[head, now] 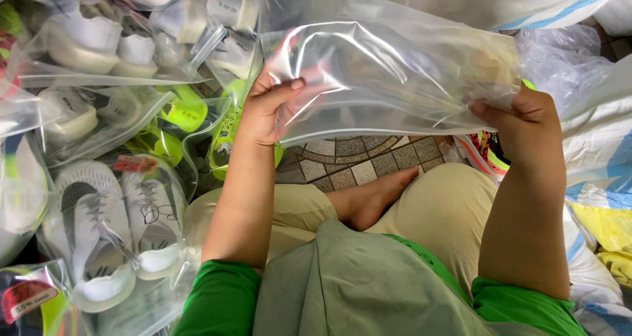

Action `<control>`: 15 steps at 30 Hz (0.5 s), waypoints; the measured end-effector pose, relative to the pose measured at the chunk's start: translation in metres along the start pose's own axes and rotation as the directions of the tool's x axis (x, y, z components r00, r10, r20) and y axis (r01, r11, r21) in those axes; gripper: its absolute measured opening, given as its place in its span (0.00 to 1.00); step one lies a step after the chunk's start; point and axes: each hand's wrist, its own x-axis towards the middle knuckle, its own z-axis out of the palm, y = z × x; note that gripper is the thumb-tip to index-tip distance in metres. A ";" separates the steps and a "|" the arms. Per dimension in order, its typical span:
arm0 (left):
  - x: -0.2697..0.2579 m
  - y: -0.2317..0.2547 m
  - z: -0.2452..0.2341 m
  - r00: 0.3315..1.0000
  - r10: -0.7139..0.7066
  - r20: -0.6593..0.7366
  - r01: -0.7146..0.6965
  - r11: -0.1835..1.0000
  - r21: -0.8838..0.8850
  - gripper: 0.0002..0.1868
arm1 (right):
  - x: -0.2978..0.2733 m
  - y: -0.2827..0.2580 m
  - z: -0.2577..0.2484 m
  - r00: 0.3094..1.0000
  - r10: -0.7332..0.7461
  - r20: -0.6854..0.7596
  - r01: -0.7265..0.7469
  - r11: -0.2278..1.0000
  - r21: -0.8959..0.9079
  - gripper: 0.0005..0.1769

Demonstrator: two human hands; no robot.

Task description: The person places pairs of athletic shoes into clear plastic bags, seals the bags by hand, and adds them to a pile of other bagged shoes.

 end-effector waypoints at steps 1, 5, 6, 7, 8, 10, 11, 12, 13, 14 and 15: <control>-0.007 0.001 0.001 0.994 -0.059 -0.091 0.065 0.996 0.067 0.43 | 0.002 0.004 0.001 0.998 -0.022 0.053 0.023 1.000 -0.015 0.14; -0.024 -0.037 -0.026 0.862 -0.080 -0.501 0.259 0.918 0.299 0.18 | 0.000 0.060 0.027 0.982 0.170 0.079 -0.176 0.982 0.072 0.11; -0.036 -0.053 -0.033 0.861 -0.087 -0.502 0.266 0.917 0.298 0.18 | 0.001 0.077 0.041 0.982 0.176 0.075 -0.181 0.981 0.074 0.11; -0.047 -0.068 -0.040 0.720 -0.104 -0.686 0.462 0.809 0.363 0.23 | 0.003 0.094 0.054 0.935 0.347 0.073 -0.351 0.935 0.057 0.24; -0.059 -0.083 -0.048 0.548 -0.067 -0.834 0.644 0.671 0.369 0.30 | 0.006 0.111 0.067 0.861 0.504 0.070 -0.507 0.861 0.039 0.38; -0.075 -0.114 -0.047 0.530 -0.061 -0.846 0.791 0.396 0.467 0.37 | 0.003 0.136 0.081 0.819 0.567 0.083 -0.548 0.818 -0.174 0.37; -0.083 -0.129 -0.046 0.515 -0.047 -0.856 0.856 0.081 0.511 0.44 | 0.002 0.148 0.089 0.776 0.626 0.081 -0.556 0.738 -0.382 0.37; -0.081 -0.124 -0.051 0.515 -0.046 -0.856 0.856 0.075 0.511 0.44 | 0.008 0.155 0.091 0.775 0.627 0.083 -0.558 0.739 -0.376 0.37; -0.078 -0.119 -0.054 0.497 -0.102 -0.862 0.868 0.050 0.495 0.53 | 0.014 0.161 0.093 0.780 0.617 0.109 -0.520 0.734 -0.437 0.41; -0.072 -0.113 -0.059 0.480 -0.153 -0.864 0.876 0.025 0.482 0.62 | 0.023 0.167 0.095 0.786 0.603 0.135 -0.475 0.729 -0.492 0.45; -0.073 -0.116 -0.060 0.483 -0.148 -0.863 0.874 0.019 0.486 0.62 | 0.024 0.173 0.096 0.789 0.600 0.136 -0.475 0.734 -0.485 0.45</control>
